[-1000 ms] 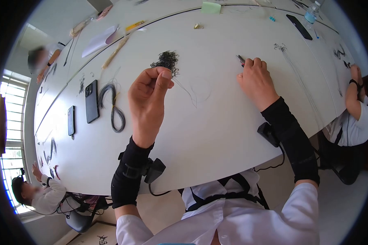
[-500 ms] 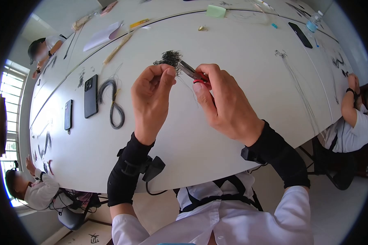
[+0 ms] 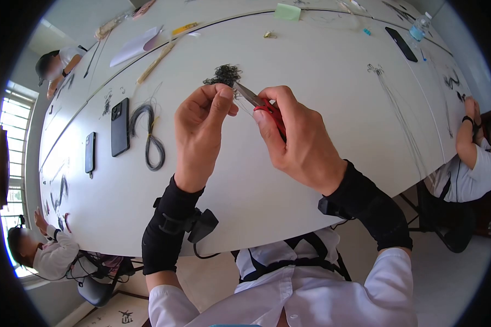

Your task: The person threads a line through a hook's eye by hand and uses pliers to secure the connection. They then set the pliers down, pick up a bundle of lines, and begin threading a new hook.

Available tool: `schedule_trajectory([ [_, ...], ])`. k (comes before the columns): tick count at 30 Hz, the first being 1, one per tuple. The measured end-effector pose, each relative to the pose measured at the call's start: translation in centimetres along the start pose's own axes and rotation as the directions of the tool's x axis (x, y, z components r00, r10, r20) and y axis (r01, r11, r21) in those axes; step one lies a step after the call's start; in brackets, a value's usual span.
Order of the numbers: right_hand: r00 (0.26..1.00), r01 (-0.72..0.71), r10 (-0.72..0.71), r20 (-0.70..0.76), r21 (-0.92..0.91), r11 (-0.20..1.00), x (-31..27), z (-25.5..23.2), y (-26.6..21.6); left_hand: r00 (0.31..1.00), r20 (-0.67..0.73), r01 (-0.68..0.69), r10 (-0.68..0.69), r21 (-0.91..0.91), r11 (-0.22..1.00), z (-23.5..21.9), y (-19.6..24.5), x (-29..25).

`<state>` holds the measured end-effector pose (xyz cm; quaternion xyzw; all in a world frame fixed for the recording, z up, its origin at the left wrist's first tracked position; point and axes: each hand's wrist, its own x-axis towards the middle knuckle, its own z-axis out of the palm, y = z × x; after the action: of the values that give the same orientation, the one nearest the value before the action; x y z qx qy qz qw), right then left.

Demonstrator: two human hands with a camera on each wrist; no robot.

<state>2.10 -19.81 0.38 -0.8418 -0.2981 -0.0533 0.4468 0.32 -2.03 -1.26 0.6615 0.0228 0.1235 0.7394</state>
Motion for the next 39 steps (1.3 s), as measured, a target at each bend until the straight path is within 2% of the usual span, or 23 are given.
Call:
schedule_trajectory([
  [5,0.983,-0.009,0.004,-0.184,-0.023,1.000,0.6,-1.9,1.2,0.999,0.009,0.044,-0.043,-0.053,0.998,-0.8,-1.3,0.8],
  [6,0.974,-0.057,0.053,-0.220,-0.012,0.998,0.8,-2.9,1.4,0.998,0.003,0.060,-0.060,-0.067,0.996,-0.9,-1.4,0.9],
  [7,0.956,-0.006,-0.003,-0.294,-0.030,1.000,1.2,-3.6,2.8,0.997,-0.003,0.076,-0.077,-0.082,0.994,-1.0,-1.4,1.1],
  [8,0.951,-0.028,0.004,-0.308,-0.073,0.997,1.4,-5.2,4.2,0.996,-0.009,0.093,-0.094,-0.098,0.991,-1.1,-1.5,1.2],
  [10,0.916,-0.060,0.068,-0.395,0.032,0.998,1.9,-7.8,6.1,0.994,0.014,0.110,-0.109,-0.130,0.985,-1.6,-1.9,1.5],
  [14,0.836,-0.187,0.167,-0.523,0.015,0.982,1.9,-14.5,9.9,0.990,0.019,0.141,-0.140,-0.195,0.970,-2.0,-2.4,1.7],
  [20,0.683,-0.238,0.269,-0.679,0.141,0.961,0.1,-23.8,16.0,0.982,-0.023,0.176,-0.185,-0.216,0.960,-2.8,-3.6,2.2],
  [23,0.685,-0.249,0.293,-0.667,0.163,0.955,-1.8,-28.7,18.7,0.980,-0.037,0.183,-0.196,-0.219,0.958,-3.1,-3.9,2.4],
  [25,0.761,-0.226,0.331,-0.558,0.250,0.942,-4.1,-35.1,23.3,0.979,-0.042,0.189,-0.201,-0.205,0.960,-3.1,-4.1,2.4],
  [27,0.764,-0.263,0.368,-0.530,0.265,0.928,-4.6,-37.0,24.8,0.978,-0.038,0.194,-0.204,-0.191,0.962,-2.9,-4.2,2.4],
  [30,0.680,-0.399,0.408,-0.609,0.160,0.903,-4.7,-36.4,24.4,0.981,-0.013,0.186,-0.191,-0.181,0.966,-2.5,-4.1,2.3],
  [32,0.648,-0.482,0.403,-0.647,0.061,0.874,-4.1,-33.9,22.5,0.987,0.005,0.158,-0.160,-0.190,0.969,-2.6,-3.8,2.2],
  [35,0.612,-0.735,0.571,-0.547,-0.127,0.666,-2.9,-28.2,17.1,0.983,-0.024,0.174,-0.183,-0.220,0.960,-2.7,-2.9,2.1],
  [38,0.769,-0.568,0.383,-0.511,-0.274,0.776,-2.4,-25.3,16.9,0.988,0.006,0.149,-0.151,-0.220,0.964,-2.4,-2.4,1.9],
  [39,0.822,-0.490,0.346,-0.453,-0.251,0.835,-2.2,-23.8,15.8,0.990,0.008,0.138,-0.140,-0.216,0.967,-2.2,-2.1,1.8],
])
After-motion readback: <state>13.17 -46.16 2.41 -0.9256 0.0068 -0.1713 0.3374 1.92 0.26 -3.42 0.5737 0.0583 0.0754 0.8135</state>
